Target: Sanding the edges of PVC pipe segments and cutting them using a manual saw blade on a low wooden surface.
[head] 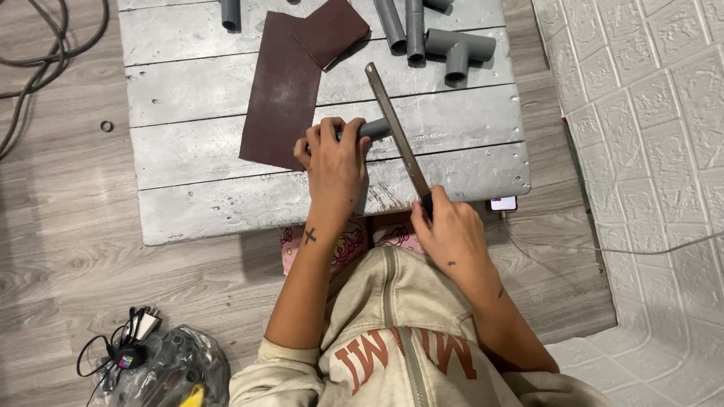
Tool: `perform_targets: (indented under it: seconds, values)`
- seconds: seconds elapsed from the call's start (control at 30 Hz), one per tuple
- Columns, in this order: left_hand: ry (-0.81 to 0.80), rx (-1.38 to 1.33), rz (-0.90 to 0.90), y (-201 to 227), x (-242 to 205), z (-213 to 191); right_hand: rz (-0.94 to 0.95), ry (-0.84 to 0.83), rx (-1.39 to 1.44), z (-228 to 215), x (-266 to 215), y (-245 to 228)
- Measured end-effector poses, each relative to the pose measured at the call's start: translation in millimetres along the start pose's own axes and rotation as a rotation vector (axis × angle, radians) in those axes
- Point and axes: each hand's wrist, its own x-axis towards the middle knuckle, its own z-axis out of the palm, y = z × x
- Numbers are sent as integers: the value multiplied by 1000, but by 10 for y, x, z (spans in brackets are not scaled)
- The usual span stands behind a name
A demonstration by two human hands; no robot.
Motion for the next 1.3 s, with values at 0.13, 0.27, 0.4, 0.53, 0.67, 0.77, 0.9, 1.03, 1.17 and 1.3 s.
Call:
perform_targets:
  seconds: [0.13,0.27,0.4,0.53,0.67,0.77,0.9,1.03,1.17,1.3]
  values:
    - [2,1,6,0,6,6,8,51,-6,-169,-147,-43]
    - [23,2,19,-10,10,5,43,37,36,-285,-274,-59]
    - [29,-2,11,-12,7,19,50,-13,-96,-25,-367,4]
    - [50,-36,15,-34,14,23,91,-114,-92,2,-234,-259]
    - [72,-62,19,-79,-2,51,126,-167,-84,-30,-144,-411]
    - [84,-75,31,-89,-2,45,131,-180,-82,-74,-67,-480]
    - [103,-82,37,-62,10,22,122,-182,-87,-42,-120,-437]
    - [108,-95,35,-80,-7,48,125,-176,-79,-35,-187,-439]
    - [110,-82,31,-95,-13,80,115,-173,-65,-71,-26,-452]
    - [91,-97,23,-82,5,46,137,-234,-64,-75,-230,-463]
